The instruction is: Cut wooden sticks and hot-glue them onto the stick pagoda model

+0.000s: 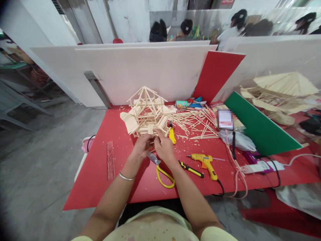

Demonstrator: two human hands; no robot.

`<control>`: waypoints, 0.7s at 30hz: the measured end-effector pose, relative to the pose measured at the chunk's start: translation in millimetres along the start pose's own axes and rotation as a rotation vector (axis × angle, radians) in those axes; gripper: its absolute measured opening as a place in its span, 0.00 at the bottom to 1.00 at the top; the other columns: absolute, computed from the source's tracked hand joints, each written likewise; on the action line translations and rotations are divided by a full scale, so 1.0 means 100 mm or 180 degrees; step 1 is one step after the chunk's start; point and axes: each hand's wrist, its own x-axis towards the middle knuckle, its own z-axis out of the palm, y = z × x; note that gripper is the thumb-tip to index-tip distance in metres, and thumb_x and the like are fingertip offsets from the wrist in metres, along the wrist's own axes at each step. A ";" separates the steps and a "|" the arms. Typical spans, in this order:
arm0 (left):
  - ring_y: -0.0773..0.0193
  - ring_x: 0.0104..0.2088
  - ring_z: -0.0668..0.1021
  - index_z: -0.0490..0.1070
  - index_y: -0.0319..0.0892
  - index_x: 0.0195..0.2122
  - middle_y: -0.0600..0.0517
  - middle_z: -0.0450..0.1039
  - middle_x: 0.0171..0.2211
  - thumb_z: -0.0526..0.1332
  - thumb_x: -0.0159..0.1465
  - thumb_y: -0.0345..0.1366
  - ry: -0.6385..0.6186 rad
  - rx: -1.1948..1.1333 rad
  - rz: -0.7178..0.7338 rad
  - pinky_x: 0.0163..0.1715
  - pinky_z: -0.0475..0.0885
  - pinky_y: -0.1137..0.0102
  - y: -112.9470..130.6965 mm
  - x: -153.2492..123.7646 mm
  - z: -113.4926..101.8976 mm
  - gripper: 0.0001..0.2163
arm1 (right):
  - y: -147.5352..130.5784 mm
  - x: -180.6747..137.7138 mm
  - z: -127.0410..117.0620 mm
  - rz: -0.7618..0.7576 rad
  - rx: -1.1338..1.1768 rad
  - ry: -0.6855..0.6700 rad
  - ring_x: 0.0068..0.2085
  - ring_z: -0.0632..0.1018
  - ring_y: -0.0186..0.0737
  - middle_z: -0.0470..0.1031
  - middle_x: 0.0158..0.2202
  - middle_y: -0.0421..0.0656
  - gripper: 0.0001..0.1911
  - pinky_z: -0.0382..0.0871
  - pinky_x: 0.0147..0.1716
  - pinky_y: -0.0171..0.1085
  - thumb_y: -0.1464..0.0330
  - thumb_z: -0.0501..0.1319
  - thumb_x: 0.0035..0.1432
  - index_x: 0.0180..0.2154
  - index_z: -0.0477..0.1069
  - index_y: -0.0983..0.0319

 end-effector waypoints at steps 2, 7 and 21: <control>0.67 0.26 0.77 0.76 0.38 0.26 0.52 0.77 0.26 0.73 0.43 0.35 -0.0028 -0.0002 0.0009 0.30 0.71 0.72 0.01 -0.02 0.00 0.11 | 0.00 0.00 0.01 -0.0030 0.0014 -0.0002 0.51 0.80 0.42 0.79 0.54 0.43 0.22 0.72 0.54 0.41 0.69 0.51 0.66 0.59 0.70 0.56; 0.65 0.28 0.79 0.77 0.39 0.30 0.49 0.79 0.30 0.75 0.45 0.39 -0.0059 0.0058 -0.0044 0.29 0.73 0.71 0.04 -0.13 -0.04 0.14 | 0.04 -0.11 -0.05 -0.0068 0.0097 0.0081 0.52 0.80 0.41 0.79 0.54 0.42 0.21 0.72 0.54 0.40 0.67 0.52 0.67 0.59 0.71 0.55; 0.72 0.17 0.68 0.72 0.40 0.23 0.53 0.70 0.19 0.65 0.60 0.47 0.0483 0.0429 0.0799 0.19 0.61 0.75 -0.40 -0.22 -0.37 0.16 | 0.23 -0.80 -0.23 0.0191 -0.0160 0.0190 0.38 0.83 0.40 0.84 0.41 0.43 0.16 0.75 0.41 0.38 0.65 0.55 0.67 0.50 0.78 0.58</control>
